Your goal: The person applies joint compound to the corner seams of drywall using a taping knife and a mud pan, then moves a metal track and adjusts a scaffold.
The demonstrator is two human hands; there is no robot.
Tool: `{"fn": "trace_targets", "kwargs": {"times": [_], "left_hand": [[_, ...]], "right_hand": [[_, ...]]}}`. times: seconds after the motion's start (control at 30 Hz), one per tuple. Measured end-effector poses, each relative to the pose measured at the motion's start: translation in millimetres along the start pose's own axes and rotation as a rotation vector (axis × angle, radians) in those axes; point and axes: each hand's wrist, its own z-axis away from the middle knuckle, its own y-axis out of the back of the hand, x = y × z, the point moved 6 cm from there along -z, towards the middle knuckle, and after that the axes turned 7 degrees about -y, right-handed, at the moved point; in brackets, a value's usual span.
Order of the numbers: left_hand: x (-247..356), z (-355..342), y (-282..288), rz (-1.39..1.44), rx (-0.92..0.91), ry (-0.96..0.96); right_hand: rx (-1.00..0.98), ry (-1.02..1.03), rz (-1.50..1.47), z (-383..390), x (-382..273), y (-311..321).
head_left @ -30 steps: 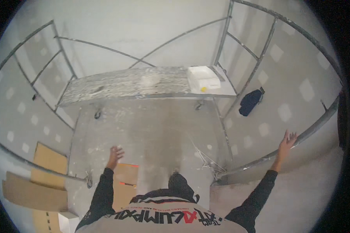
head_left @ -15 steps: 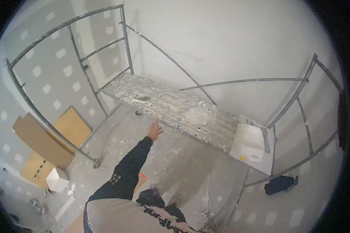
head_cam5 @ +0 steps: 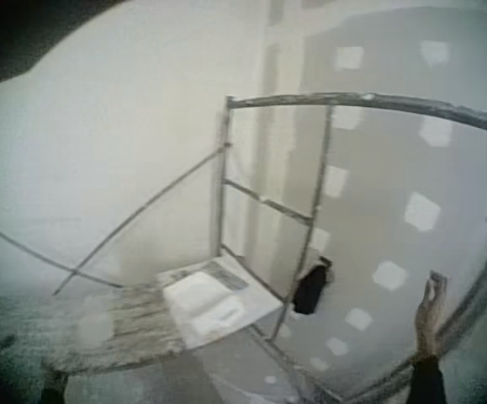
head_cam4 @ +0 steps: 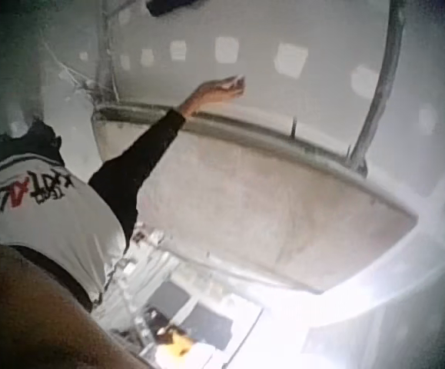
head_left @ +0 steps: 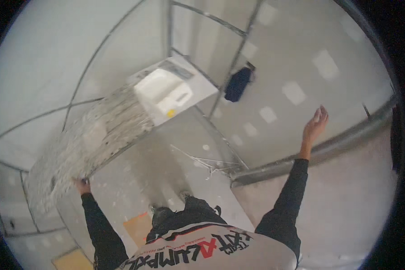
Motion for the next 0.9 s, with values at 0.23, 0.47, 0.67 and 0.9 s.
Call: {"fn": "trace_targets", "kwargs": {"times": [0.23,0.47,0.67,0.9], "left_hand": [[66,-4,35,-0.038,0.309,0.051],[93,-4,46,0.042,0.147,0.312],[134,-37,74,-0.178,-0.028,0.209],[12,-18,-19,-0.302,-0.164,0.462]], "right_hand": [[0.795,0.245,0.48,-22,-66,163],[0.291,-0.41,-0.318,-50,42,171],[0.323,-0.638,-0.462,-21,48,186],[-0.042,-0.013,-0.121,84,-3,174]]}}
